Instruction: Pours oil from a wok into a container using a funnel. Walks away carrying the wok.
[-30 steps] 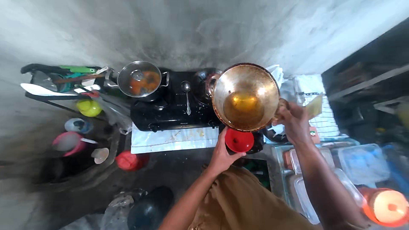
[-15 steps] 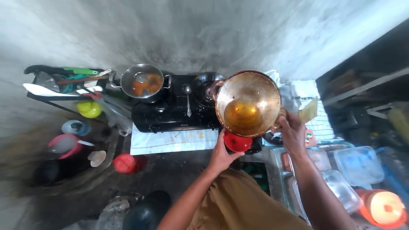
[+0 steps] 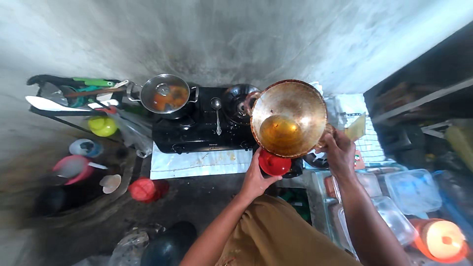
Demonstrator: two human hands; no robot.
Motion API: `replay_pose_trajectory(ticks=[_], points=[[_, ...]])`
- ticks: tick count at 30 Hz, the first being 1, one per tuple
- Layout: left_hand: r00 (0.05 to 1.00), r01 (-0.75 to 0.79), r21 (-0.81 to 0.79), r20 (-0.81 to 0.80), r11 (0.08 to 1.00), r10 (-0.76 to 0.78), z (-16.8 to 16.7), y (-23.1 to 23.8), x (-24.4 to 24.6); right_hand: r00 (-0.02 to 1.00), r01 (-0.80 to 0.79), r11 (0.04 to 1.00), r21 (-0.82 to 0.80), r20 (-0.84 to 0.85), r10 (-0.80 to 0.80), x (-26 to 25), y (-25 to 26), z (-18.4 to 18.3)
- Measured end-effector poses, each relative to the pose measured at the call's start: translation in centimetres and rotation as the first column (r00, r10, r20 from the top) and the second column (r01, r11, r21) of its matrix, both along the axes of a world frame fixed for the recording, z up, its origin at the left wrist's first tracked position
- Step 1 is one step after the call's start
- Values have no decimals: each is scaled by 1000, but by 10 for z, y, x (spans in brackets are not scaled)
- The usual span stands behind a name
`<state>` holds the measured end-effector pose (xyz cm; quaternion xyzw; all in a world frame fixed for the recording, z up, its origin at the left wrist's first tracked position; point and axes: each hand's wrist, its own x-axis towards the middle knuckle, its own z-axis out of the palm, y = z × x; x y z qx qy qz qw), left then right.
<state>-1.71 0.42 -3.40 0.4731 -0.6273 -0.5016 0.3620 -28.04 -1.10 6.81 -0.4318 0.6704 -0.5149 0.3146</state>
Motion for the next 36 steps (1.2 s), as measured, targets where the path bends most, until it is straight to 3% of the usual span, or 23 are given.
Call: replay_pose_trajectory(ticks=[36], points=[[999,37,-1,2,999,-37,1,-7,-2,1000,22,995,-102,-12,-24,-10,3,6]])
